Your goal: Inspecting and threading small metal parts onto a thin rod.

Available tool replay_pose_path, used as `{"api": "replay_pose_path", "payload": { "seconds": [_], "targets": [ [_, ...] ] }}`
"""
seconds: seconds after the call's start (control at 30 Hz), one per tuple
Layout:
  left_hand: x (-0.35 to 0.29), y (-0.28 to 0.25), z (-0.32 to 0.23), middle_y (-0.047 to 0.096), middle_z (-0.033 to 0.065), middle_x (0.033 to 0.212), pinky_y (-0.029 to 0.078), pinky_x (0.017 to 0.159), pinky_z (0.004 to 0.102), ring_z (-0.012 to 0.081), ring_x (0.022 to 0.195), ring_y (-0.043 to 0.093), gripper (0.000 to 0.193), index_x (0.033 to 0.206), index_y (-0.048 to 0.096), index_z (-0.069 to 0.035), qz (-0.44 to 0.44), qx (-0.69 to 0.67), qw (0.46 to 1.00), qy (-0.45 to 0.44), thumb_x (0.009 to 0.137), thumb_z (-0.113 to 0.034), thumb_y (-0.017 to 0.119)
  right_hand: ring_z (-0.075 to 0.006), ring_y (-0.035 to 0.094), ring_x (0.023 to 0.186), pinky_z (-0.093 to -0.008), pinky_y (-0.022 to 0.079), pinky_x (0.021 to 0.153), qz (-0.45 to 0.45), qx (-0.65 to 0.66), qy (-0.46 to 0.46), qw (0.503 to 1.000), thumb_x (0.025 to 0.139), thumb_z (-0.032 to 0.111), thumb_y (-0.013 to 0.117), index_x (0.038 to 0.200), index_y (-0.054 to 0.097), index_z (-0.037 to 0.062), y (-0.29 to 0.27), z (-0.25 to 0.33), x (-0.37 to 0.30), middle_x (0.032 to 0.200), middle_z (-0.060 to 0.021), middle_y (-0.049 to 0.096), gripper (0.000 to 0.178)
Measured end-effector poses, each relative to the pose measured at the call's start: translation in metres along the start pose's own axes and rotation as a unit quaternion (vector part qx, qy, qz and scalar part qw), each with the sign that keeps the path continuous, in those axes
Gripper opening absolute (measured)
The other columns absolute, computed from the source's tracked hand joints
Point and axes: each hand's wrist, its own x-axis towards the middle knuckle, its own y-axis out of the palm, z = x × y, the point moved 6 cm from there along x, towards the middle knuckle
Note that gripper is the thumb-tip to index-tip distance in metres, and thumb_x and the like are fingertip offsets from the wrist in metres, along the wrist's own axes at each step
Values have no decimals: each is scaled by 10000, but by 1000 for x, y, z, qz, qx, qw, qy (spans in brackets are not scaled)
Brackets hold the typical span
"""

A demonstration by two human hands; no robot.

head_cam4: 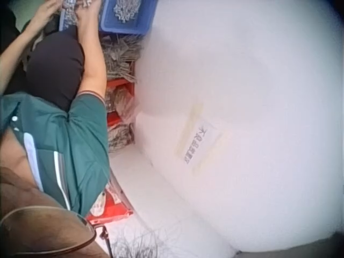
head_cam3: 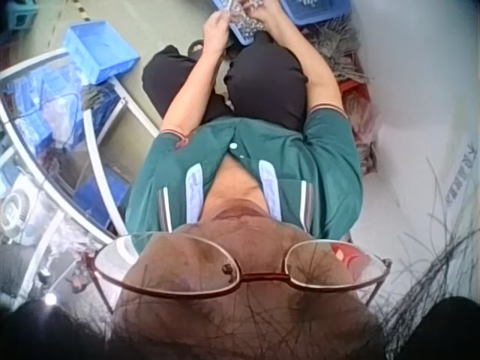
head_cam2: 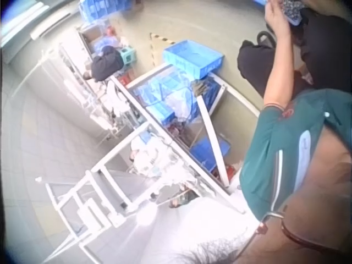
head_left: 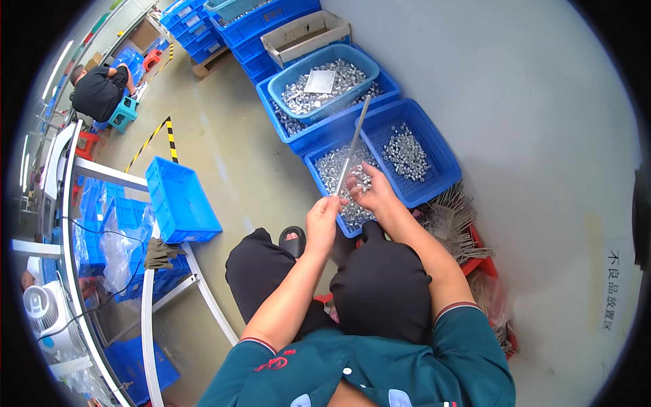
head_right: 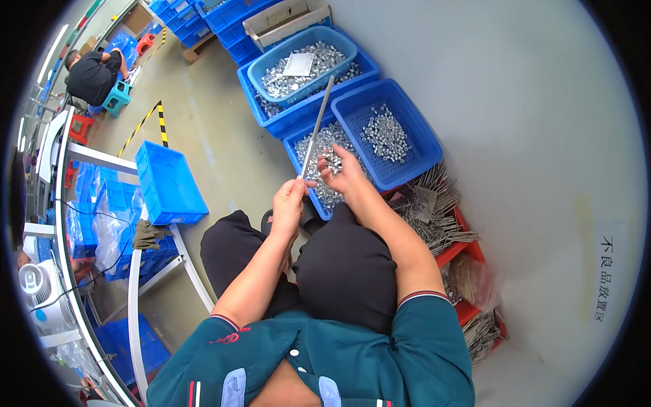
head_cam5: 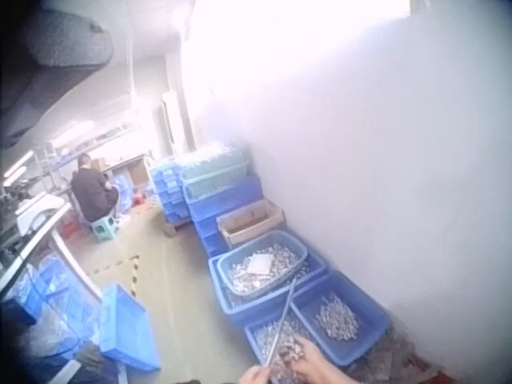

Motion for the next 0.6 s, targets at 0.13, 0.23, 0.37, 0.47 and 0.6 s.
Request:
{"api": "replay_pose_path", "payload": {
  "seconds": [0.13, 0.23, 0.37, 0.47, 0.6],
  "targets": [
    [-13, -12, -33, 520, -39, 601, 179, 370, 189, 1, 398, 265, 301, 776, 550, -60, 2, 18, 1000, 9, 929, -311, 490, -128, 482, 605, -205, 368, 424, 94, -54, 26, 994, 908, 255, 514, 966, 520, 35, 20, 10, -12, 776, -65, 517, 227],
    [-28, -30, -53, 633, 15, 736, 211, 382, 190, 4, 414, 285, 328, 717, 547, -64, 36, 82, 996, -29, 920, -317, 506, -105, 443, 595, -200, 339, 433, 115, -89, 26, 989, 923, 233, 496, 1002, 502, 21, 46, 11, -27, 773, -50, 485, 226],
    [-51, -50, -65, 571, -25, 621, 203, 380, 184, 4, 415, 298, 328, 716, 578, -64, 31, 52, 998, -30, 916, -316, 515, -84, 416, 570, -177, 309, 413, 135, -137, 52, 980, 925, 237, 495, 1001, 503, 23, 75, 5, -46, 777, -53, 488, 227],
    [-59, -52, -53, 467, -57, 528, 171, 356, 196, 14, 369, 254, 339, 716, 596, -73, 28, 32, 999, -5, 918, -331, 510, -80, 401, 552, -173, 292, 395, 127, -170, 45, 976, 917, 213, 506, 1006, 502, 13, 88, 4, -58, 783, -61, 500, 219],
    [-62, -56, -38, 539, -11, 600, 189, 344, 196, 15, 359, 265, 343, 717, 544, -89, 36, -33, 999, -8, 922, -359, 497, -75, 404, 536, -158, 279, 379, 70, -233, -8, 970, 905, 209, 523, 995, 509, 26, 113, -3, -71, 765, -55, 500, 205]
  ]
}}
